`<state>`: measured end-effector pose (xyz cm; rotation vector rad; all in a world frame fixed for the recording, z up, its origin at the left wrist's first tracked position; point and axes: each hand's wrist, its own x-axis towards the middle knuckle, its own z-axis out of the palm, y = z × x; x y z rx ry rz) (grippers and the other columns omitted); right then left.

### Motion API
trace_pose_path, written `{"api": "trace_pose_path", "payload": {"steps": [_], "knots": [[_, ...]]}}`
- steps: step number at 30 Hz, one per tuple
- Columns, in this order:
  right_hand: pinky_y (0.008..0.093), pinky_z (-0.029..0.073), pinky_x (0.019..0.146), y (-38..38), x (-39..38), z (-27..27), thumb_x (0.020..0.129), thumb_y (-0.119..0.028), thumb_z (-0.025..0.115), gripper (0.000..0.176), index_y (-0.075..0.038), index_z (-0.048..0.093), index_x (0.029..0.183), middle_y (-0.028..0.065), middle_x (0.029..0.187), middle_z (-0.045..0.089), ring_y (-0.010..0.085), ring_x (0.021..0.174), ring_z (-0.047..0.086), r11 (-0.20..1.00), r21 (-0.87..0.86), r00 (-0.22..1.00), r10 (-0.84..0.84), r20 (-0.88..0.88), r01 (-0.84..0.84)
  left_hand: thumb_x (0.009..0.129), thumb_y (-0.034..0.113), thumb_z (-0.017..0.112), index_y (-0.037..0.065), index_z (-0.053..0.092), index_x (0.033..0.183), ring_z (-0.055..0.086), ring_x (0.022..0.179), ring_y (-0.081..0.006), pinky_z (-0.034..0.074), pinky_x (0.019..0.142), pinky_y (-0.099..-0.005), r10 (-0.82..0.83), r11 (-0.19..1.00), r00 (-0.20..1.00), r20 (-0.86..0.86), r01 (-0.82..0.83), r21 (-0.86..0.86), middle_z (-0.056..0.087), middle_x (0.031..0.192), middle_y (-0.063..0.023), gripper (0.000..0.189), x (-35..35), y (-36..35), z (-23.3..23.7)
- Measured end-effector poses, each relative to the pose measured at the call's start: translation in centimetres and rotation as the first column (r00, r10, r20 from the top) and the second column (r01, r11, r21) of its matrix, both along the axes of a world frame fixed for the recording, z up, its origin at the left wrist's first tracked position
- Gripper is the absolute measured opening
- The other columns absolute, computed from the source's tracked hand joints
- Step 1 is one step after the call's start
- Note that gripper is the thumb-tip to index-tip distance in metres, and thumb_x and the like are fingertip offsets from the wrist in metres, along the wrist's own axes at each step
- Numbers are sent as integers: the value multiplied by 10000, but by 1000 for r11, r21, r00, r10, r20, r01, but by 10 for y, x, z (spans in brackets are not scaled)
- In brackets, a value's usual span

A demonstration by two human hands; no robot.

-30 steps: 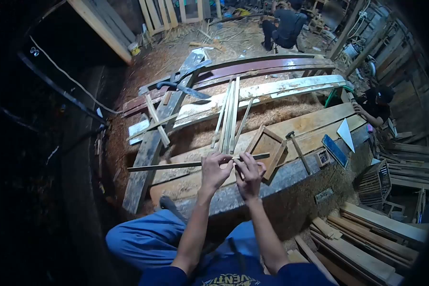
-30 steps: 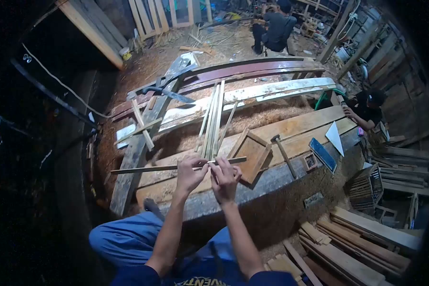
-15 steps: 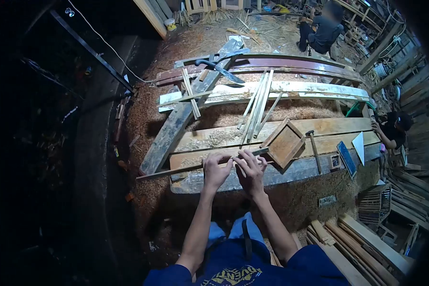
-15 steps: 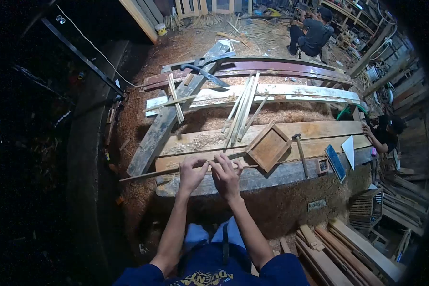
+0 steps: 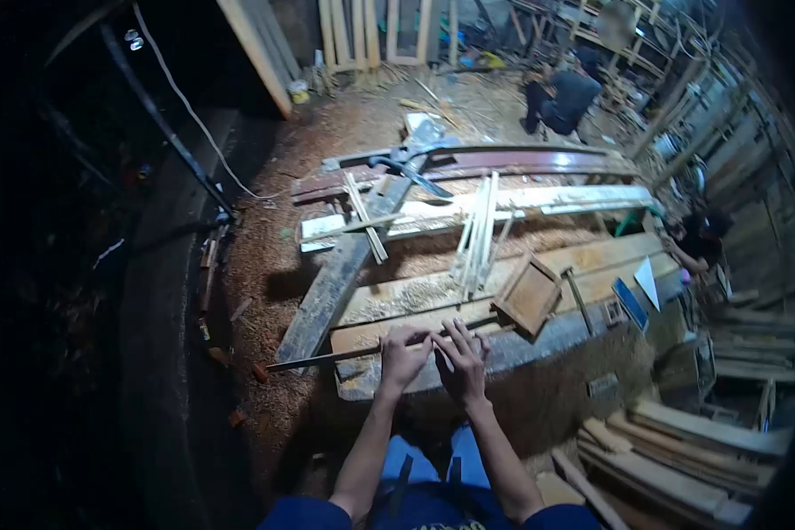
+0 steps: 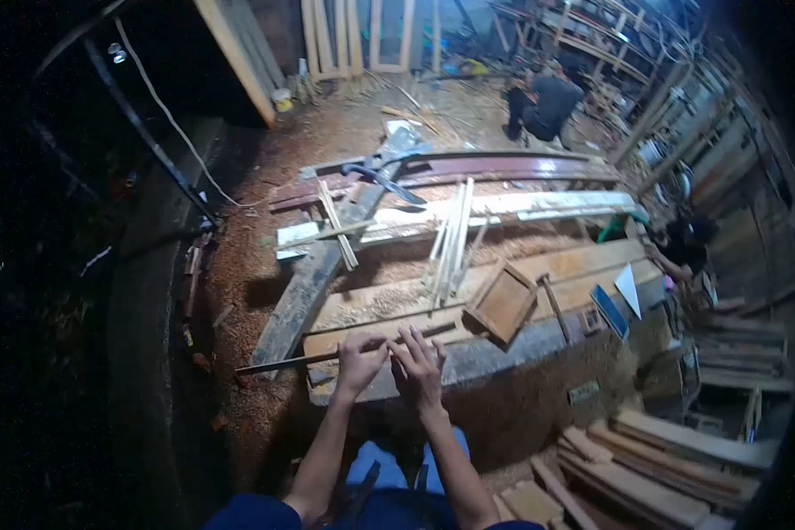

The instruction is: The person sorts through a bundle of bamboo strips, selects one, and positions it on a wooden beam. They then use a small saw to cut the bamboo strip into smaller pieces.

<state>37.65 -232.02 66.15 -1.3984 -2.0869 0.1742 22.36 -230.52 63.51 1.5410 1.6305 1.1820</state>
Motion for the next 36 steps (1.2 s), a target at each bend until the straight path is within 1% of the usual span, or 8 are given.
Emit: {"api": "trace_pose_path", "payload": {"steps": [6, 7, 10, 15, 17, 23, 29, 36], "knots": [[544, 186, 1164, -15, -34, 16, 921, -214, 699, 303, -204, 708, 1223, 46, 1341, 655, 238, 1358, 538, 997, -35, 996, -71, 53, 73, 824, 74, 789, 35, 783, 998, 756, 851, -204, 601, 798, -325, 46, 998, 994, 96, -43, -38, 765, 966, -114, 178, -24, -25, 26], [548, 189, 1163, -14, -42, 6, 905, -188, 690, 319, -222, 697, 1223, 39, 1334, 647, 233, 1360, 532, 995, -54, 996, -80, 38, 82, 832, 139, 784, 66, 785, 1011, 736, 868, -221, 551, 849, -373, 53, 997, 995, -80, -57, -47, 768, 970, -87, 193, -32, -26, 15], [559, 185, 1164, -13, -41, -47, 908, -189, 681, 319, -231, 699, 1224, 63, 1350, 636, 257, 1366, 518, 990, -80, 993, -121, -7, 120, 864, 278, 738, 150, 759, 980, 626, 1055, -256, 364, 1030, -449, 16, 992, 983, -185, -40, -122, 722, 990, -44, 174, -41, -25, -40], [578, 180, 1181, -30, -19, -140, 908, -220, 701, 353, -226, 696, 1260, 76, 1422, 591, 270, 1411, 471, 971, -155, 982, -176, 68, 185, 856, 261, 735, 148, 749, 1003, 626, 1043, -257, 376, 1001, -439, -97, 988, 980, -173, 73, -138, 717, 974, -51, 186, -31, -27, -138], [583, 184, 1184, -16, -6, -177, 906, -223, 706, 362, -223, 695, 1267, 80, 1432, 582, 272, 1418, 462, 965, -168, 978, -192, 78, 202, 858, 243, 723, 139, 736, 1018, 620, 1026, -269, 379, 979, -431, -124, 992, 948, -295, 117, -42, 712, 979, -56, 192, -17, -19, -175], [585, 221, 1170, 17, 53, -297, 898, -191, 718, 393, -212, 682, 1289, 128, 1430, 562, 303, 1414, 451, 944, -184, 961, -264, 77, 274, 902, 228, 642, 108, 690, 1073, 595, 1037, -288, 390, 927, -454, -215, 976, 908, -360, 208, -57, 676, 999, -89, 215, 54, 31, -294], [529, 253, 1167, 49, 84, -361, 916, -228, 702, 386, -173, 669, 1296, 131, 1467, 537, 278, 1409, 447, 961, -202, 981, -170, 93, 186, 920, 221, 607, 82, 649, 1105, 540, 1051, -318, 372, 962, -472, -203, 975, 845, -496, 219, -26, 612, 1047, -122, 235, 75, 56, -353], [514, 266, 1167, 58, 87, -370, 954, -304, 620, 446, -176, 632, 1381, 125, 1522, 508, 251, 1429, 442, 972, -82, 964, -202, 175, 219, 960, 183, 574, 36, 595, 1127, 513, 1043, -346, 356, 988, -469, -138, 989, 827, -544, 144, -32, 575, 1056, -164, 223, 81, 57, -349]]}}
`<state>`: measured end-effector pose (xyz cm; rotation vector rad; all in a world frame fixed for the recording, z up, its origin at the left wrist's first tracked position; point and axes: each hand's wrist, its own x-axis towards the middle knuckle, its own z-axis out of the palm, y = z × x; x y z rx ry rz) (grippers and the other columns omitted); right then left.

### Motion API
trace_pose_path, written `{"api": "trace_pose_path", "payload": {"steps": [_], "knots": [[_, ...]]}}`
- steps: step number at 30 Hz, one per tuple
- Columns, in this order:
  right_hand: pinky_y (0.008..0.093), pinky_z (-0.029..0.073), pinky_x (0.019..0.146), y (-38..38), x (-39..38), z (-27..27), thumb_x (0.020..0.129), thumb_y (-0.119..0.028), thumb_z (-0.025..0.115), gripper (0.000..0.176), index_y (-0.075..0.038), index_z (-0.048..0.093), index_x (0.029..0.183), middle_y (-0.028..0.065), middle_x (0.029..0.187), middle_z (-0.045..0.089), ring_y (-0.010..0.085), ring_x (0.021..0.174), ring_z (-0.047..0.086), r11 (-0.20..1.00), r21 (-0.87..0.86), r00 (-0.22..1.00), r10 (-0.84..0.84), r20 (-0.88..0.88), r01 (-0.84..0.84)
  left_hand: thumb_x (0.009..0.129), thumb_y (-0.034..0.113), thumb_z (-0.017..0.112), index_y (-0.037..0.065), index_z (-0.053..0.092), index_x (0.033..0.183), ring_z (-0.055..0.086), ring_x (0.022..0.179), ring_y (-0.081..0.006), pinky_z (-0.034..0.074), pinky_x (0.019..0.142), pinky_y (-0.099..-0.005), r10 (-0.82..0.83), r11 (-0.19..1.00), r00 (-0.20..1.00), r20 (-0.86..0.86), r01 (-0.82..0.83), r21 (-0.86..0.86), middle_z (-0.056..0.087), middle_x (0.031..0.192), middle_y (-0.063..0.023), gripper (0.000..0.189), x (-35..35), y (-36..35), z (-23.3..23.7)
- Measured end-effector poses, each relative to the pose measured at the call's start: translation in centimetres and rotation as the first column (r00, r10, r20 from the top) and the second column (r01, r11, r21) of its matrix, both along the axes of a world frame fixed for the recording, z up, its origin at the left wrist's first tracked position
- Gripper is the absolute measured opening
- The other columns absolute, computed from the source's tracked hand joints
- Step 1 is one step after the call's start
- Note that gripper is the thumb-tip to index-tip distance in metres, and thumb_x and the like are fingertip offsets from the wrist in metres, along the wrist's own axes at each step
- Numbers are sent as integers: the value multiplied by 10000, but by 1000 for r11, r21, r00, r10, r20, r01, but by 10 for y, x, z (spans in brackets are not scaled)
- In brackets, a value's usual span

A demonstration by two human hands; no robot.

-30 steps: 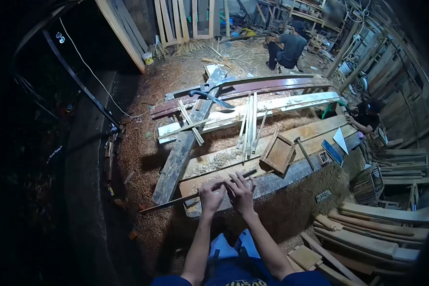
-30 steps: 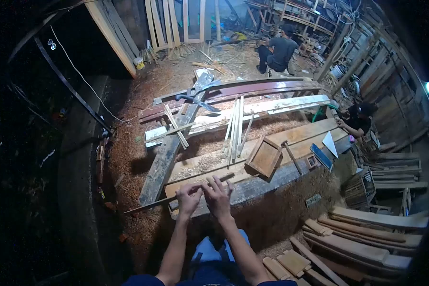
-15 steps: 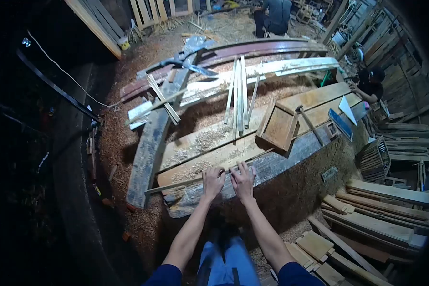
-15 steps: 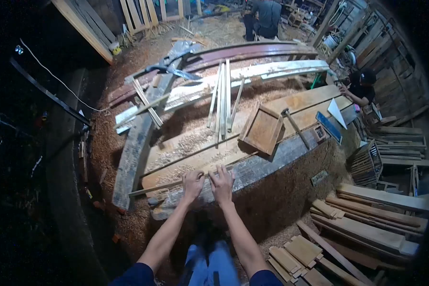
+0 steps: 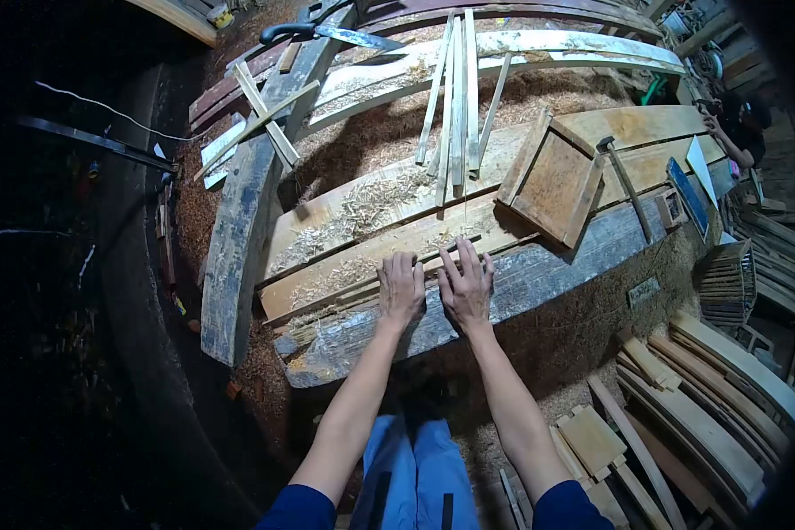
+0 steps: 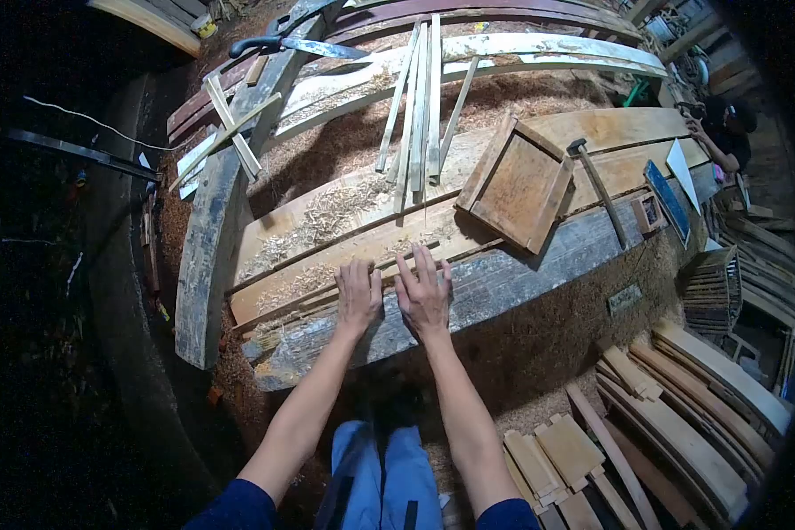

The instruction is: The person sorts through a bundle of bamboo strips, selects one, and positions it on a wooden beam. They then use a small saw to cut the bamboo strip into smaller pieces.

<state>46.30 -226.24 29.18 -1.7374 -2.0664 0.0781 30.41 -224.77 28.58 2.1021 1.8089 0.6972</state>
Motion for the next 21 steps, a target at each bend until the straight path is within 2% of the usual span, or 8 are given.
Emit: {"api": "trace_pose_path", "payload": {"steps": [2, 7, 14, 19, 21], "knots": [[513, 269, 1166, 2, 1, 0, 950, -308, 625, 442, -174, 642, 1371, 128, 1514, 517, 253, 1424, 450, 1000, -8, 1000, 0, -25, 0, 954, 164, 599, 55, 595, 1118, 517, 1029, -341, 358, 983, -465, 3, 999, 1000, -10, -2, 44, 575, 1041, -152, 197, 1, 2, 2], [509, 276, 1169, 4, 0, -1, 939, -318, 635, 428, -169, 668, 1339, 137, 1495, 537, 263, 1410, 469, 1000, -26, 999, -8, -54, 7, 936, 153, 643, 82, 598, 1118, 525, 1019, -325, 364, 973, -457, 1, 1000, 1000, -16, 0, 9, 579, 1034, -128, 201, 1, 4, -2], [521, 255, 1183, 3, 3, 3, 941, -329, 627, 465, -151, 640, 1371, 142, 1531, 499, 271, 1423, 449, 997, -77, 995, -35, -94, 27, 932, 154, 663, 83, 608, 1100, 538, 1021, -322, 372, 967, -462, -8, 1000, 999, -32, 9, 2, 586, 1024, -115, 190, 4, 5, 2], [542, 230, 1199, 7, 6, 4, 949, -361, 606, 513, -155, 592, 1420, 141, 1553, 471, 277, 1438, 429, 988, -101, 985, -128, -117, 116, 920, 156, 674, 98, 625, 1111, 546, 1037, -302, 381, 968, -448, -56, 998, 994, -98, 60, 33, 596, 1021, -109, 205, 5, 4, 3], [555, 221, 1206, 1, 6, 3, 955, -374, 593, 522, -158, 583, 1431, 144, 1558, 462, 281, 1445, 420, 985, -107, 983, -150, -103, 139, 915, 160, 680, 105, 631, 1130, 549, 1040, -304, 382, 962, -447, -70, 998, 995, -76, 70, 3, 601, 1027, -108, 228, 3, -3, 0]]}}
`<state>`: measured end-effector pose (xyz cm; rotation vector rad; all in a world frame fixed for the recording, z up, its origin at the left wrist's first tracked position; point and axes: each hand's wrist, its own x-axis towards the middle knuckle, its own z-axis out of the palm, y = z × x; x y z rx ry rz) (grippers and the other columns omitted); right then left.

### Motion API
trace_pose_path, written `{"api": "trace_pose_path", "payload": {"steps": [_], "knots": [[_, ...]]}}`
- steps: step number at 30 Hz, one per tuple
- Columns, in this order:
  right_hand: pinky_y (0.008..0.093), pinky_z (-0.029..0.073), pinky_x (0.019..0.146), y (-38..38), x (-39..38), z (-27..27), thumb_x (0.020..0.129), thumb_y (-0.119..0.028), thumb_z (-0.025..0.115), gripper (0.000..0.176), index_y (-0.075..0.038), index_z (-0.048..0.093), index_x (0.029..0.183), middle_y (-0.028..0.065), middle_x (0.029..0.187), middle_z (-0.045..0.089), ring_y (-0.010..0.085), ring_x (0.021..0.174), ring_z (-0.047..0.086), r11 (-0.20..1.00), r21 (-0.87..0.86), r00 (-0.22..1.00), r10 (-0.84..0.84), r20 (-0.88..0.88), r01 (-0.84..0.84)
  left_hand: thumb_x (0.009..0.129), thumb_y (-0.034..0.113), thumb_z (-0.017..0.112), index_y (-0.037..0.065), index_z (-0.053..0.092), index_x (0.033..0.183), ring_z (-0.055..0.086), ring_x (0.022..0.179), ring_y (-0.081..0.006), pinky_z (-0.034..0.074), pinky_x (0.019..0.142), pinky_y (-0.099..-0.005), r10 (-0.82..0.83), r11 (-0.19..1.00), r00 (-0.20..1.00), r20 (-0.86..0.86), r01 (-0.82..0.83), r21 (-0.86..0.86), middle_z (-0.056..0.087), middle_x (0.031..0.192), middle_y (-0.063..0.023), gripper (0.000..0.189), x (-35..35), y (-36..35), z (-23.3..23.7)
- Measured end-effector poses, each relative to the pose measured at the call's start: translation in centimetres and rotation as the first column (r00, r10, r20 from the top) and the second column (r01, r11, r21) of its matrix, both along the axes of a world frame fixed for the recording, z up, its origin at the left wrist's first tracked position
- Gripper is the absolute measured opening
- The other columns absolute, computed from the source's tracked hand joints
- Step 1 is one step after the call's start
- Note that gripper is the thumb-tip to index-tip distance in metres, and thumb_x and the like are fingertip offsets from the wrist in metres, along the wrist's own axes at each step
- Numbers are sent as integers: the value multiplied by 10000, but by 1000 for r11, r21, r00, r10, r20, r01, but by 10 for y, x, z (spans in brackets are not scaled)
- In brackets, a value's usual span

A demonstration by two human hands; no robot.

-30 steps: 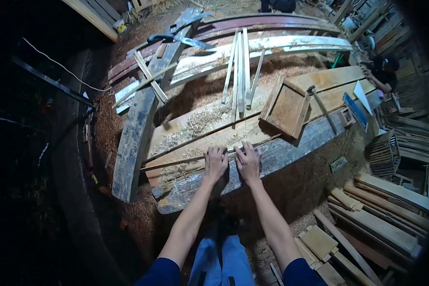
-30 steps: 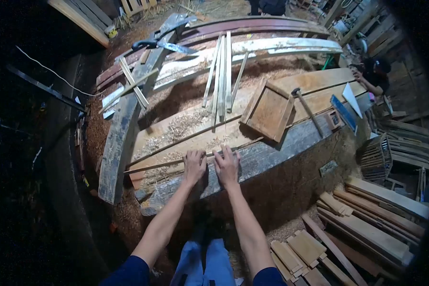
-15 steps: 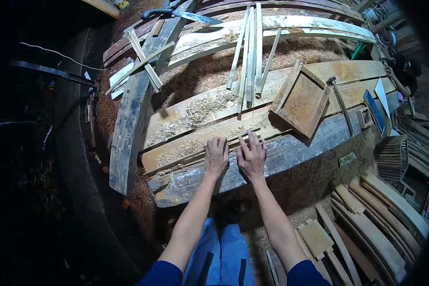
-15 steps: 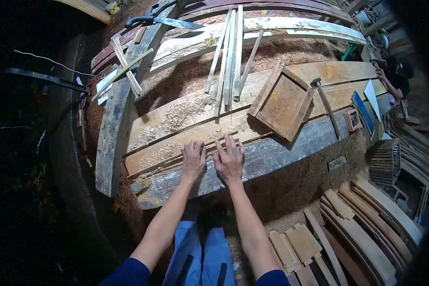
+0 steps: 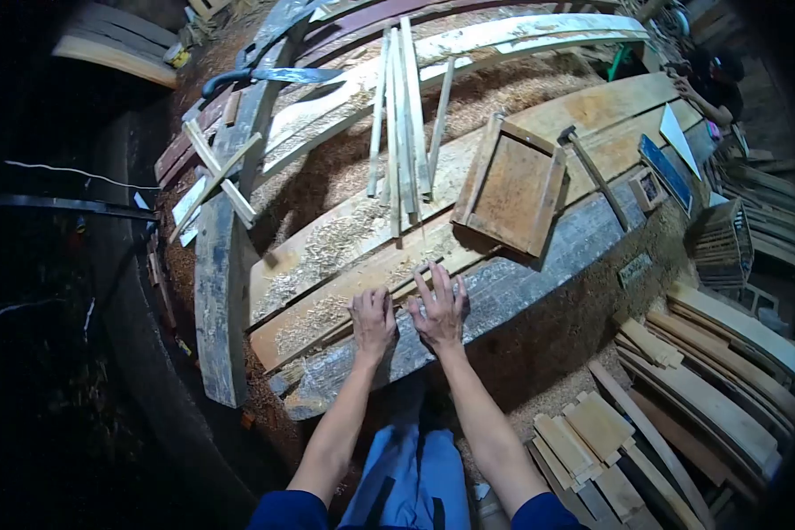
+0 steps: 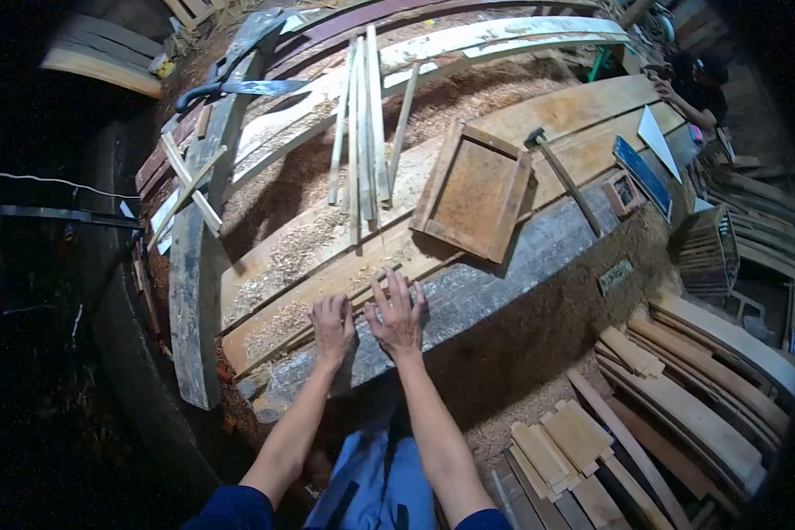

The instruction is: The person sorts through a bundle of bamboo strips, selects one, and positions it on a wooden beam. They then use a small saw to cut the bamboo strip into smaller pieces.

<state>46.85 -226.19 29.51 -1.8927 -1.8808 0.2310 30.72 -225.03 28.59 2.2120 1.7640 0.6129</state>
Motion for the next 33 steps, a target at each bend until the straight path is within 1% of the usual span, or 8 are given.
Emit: {"api": "trace_pose_path", "payload": {"steps": [6, 9, 12, 16, 20, 23, 30, 33], "knots": [[578, 230, 1198, -1, 2, -4, 960, -355, 578, 484, -151, 618, 1398, 153, 1530, 488, 291, 1422, 445, 988, 75, 989, -135, -56, 139, 889, 128, 692, 111, 640, 1142, 551, 1036, -295, 330, 961, -444, -16, 998, 999, 49, 13, 63, 608, 1020, -89, 258, 20, 7, 7], [578, 271, 1168, -7, 16, 1, 957, -263, 556, 419, -126, 664, 1338, 175, 1518, 494, 336, 1361, 492, 901, 194, 922, -375, -97, 387, 881, 112, 690, 134, 658, 1122, 555, 1027, -277, 317, 958, -440, -58, 997, 992, 111, 52, 51, 612, 1005, -69, 244, 61, 20, 31], [575, 284, 1162, -16, 47, 12, 956, -228, 551, 413, -105, 661, 1335, 186, 1504, 500, 361, 1344, 495, 819, 278, 863, -497, -91, 501, 875, 118, 702, 145, 669, 1100, 560, 1025, -267, 314, 956, -440, -108, 993, 978, 181, 96, 74, 624, 1012, -52, 229, 99, 40, 51], [546, 355, 1119, -30, 96, 45, 985, -189, 539, 371, -64, 655, 1315, 194, 1484, 509, 389, 1316, 498, 802, 308, 855, -510, -92, 512, 908, 164, 711, 143, 692, 1094, 592, 1020, -237, 303, 959, -435, -216, 975, 939, 268, 220, 16, 661, 997, -34, 188, 141, 47, 66], [508, 341, 1127, -43, 136, 64, 995, -152, 545, 371, -41, 628, 1340, 192, 1476, 530, 366, 1337, 503, 783, 299, 835, -538, -113, 545, 919, 198, 715, 181, 709, 1127, 617, 1002, -223, 298, 966, -438, -258, 959, 913, 317, 281, -27, 693, 993, -19, 208, 171, 49, 75], [504, 411, 1094, -50, 159, 76, 978, -139, 553, 355, -53, 654, 1308, 161, 1429, 563, 375, 1282, 538, 778, 278, 825, -546, -145, 564, 934, 235, 711, 165, 702, 1132, 621, 1000, -221, 279, 975, -435, -197, 954, 901, 387, 267, -137, 704, 1009, -20, 210, 193, 51, 81], [496, 416, 1091, -30, 203, 88, 975, -100, 558, 348, -46, 654, 1306, 156, 1406, 576, 362, 1270, 543, 826, 230, 854, -472, -217, 515, 940, 251, 713, 156, 706, 1138, 632, 977, -204, 272, 939, -417, -134, 953, 919, 371, 221, -205, 707, 979, -22, 219, 230, 70, 90], [485, 425, 1080, -8, 221, 90, 973, -93, 564, 332, -46, 673, 1283, 153, 1378, 594, 361, 1257, 551, 840, 224, 863, -444, -241, 495, 927, 256, 734, 143, 725, 1110, 650, 981, -186, 263, 931, -404, -53, 953, 899, 436, 176, -247, 728, 994, -17, 215, 249, 79, 94]]}}
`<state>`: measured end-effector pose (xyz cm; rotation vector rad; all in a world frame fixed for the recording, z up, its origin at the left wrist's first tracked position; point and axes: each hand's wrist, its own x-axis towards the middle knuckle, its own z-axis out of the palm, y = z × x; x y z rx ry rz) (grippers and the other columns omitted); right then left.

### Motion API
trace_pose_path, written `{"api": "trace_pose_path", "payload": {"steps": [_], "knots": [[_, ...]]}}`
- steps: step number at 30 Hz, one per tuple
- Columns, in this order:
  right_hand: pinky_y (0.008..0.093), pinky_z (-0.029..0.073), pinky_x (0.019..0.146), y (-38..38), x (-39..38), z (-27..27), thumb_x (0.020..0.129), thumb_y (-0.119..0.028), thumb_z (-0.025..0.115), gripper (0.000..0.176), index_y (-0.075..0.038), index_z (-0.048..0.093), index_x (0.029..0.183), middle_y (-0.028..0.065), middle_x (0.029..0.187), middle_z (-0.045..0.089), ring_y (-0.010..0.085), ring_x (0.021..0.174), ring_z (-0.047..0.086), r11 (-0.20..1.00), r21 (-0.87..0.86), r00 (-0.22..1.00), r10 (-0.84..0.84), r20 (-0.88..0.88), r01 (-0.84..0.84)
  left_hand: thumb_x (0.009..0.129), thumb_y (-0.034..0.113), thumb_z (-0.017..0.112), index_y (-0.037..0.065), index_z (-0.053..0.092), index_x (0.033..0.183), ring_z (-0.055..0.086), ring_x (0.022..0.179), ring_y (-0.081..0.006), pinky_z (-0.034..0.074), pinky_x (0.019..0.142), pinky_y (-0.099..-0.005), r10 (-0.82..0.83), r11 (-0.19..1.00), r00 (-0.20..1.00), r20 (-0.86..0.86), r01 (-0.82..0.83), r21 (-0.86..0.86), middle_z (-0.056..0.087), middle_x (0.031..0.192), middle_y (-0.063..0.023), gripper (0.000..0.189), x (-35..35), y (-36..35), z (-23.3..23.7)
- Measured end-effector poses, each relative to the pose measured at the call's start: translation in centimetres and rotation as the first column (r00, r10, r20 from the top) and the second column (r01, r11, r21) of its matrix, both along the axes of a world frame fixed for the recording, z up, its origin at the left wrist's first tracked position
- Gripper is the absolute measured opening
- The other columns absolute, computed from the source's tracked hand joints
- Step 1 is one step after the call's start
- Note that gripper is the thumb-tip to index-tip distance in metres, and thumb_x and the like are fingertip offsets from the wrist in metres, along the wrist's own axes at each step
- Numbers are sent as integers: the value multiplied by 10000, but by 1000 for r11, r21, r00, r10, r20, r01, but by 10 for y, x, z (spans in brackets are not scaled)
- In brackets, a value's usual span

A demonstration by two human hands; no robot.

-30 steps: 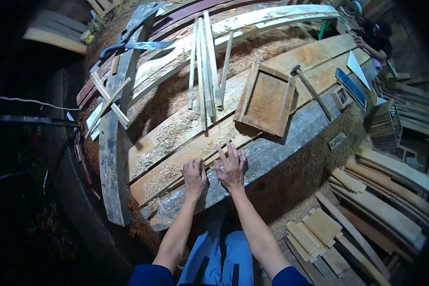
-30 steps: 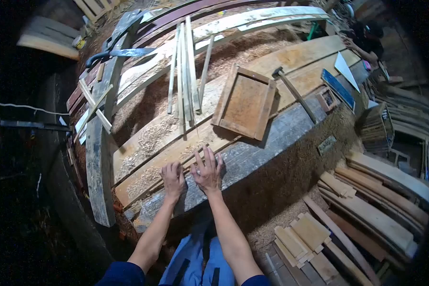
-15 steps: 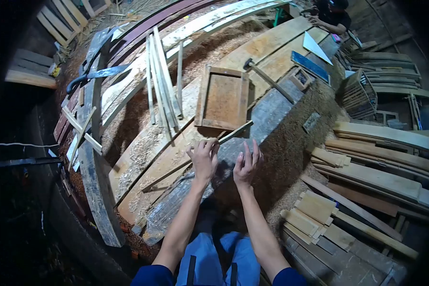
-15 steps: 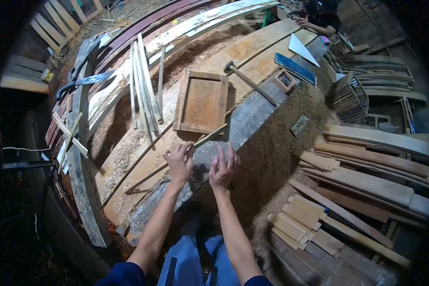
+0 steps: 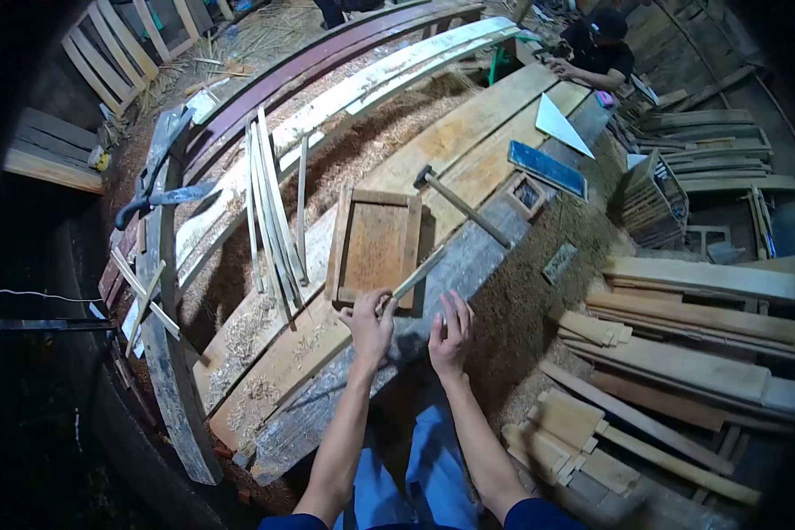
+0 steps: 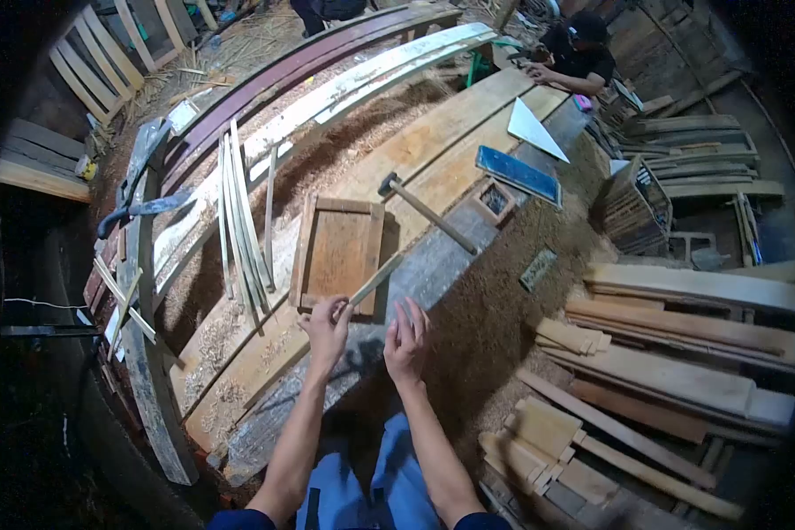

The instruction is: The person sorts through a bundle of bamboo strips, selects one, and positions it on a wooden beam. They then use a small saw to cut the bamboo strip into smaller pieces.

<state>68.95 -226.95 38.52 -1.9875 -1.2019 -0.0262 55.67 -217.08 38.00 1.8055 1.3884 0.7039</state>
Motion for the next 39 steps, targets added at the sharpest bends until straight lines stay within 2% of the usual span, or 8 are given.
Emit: {"api": "trace_pose_path", "payload": {"steps": [6, 11, 14, 19, 23, 25, 29, 39], "knots": [[477, 398, 1102, 58, 11, 15, 907, -105, 633, 405, -140, 695, 1305, 156, 1433, 558, 352, 1310, 510, 950, -126, 958, 286, -2, -284, 924, 268, 740, 143, 738, 1111, 658, 1002, -177, 255, 1015, -430, 150, 981, 984, -95, -159, -107, 729, 998, -18, 224, 21, 19, 15], [518, 297, 1141, 102, 9, 33, 902, -188, 661, 410, -213, 702, 1309, 115, 1508, 504, 328, 1413, 395, 841, -181, 852, 523, 33, -510, 929, 349, 726, 158, 768, 1052, 645, 1010, -187, 273, 926, -432, 344, 932, 934, 93, -329, -150, 753, 973, -13, 231, 3, 28, 16], [521, 256, 1161, 110, -12, 36, 899, -197, 679, 407, -289, 711, 1295, 88, 1544, 479, 316, 1429, 376, 788, -178, 800, 600, 8, -590, 925, 373, 727, 159, 783, 1036, 659, 1009, -187, 274, 933, -423, 415, 883, 900, -135, -434, -181, 761, 983, -17, 247, -19, 24, 58], [511, 226, 1176, 105, -60, 57, 868, -181, 704, 441, -310, 711, 1290, 85, 1559, 465, 305, 1445, 350, 672, -195, 684, 729, 6, -715, 908, 409, 734, 160, 795, 1018, 682, 960, -181, 277, 943, -418, 554, 799, 827, -98, -561, -215, 769, 1004, -14, 278, -77, -6, 72], [511, 209, 1181, 92, -94, 81, 849, -181, 725, 466, -313, 705, 1295, 70, 1574, 448, 306, 1444, 351, 570, -169, 574, 818, 32, -804, 897, 399, 744, 162, 799, 1013, 688, 908, -154, 274, 938, -412, 664, 722, 745, -66, -662, -203, 771, 985, -12, 270, -112, -42, 84], [512, 213, 1177, 83, -111, 90, 846, -186, 733, 478, -320, 699, 1305, 67, 1572, 448, 310, 1445, 350, 525, -158, 523, 851, 60, -836, 905, 363, 758, 133, 805, 1030, 692, 833, -127, 328, 978, -347, 712, 673, 699, -74, -708, -214, 780, 949, -4, 266, -127, -57, 103], [516, 210, 1174, 58, -143, 107, 845, -202, 746, 480, -343, 696, 1301, 56, 1574, 444, 308, 1445, 352, 440, -180, 428, 898, 101, -880, 901, 387, 740, 162, 807, 1036, 698, 877, -136, 300, 972, -371, 752, 620, 647, -127, -759, -197, 785, 984, -9, 271, -155, -93, 142], [505, 203, 1176, -4, -282, 152, 810, -178, 746, 524, -363, 691, 1297, 49, 1569, 438, 308, 1425, 360, 378, -195, 352, 923, 154, -905, 895, 322, 741, 139, 794, 1051, 690, 899, -135, 327, 965, -349, 806, 570, 586, -79, -806, -159, 777, 1007, -12, 246, -292, -173, 168]]}}
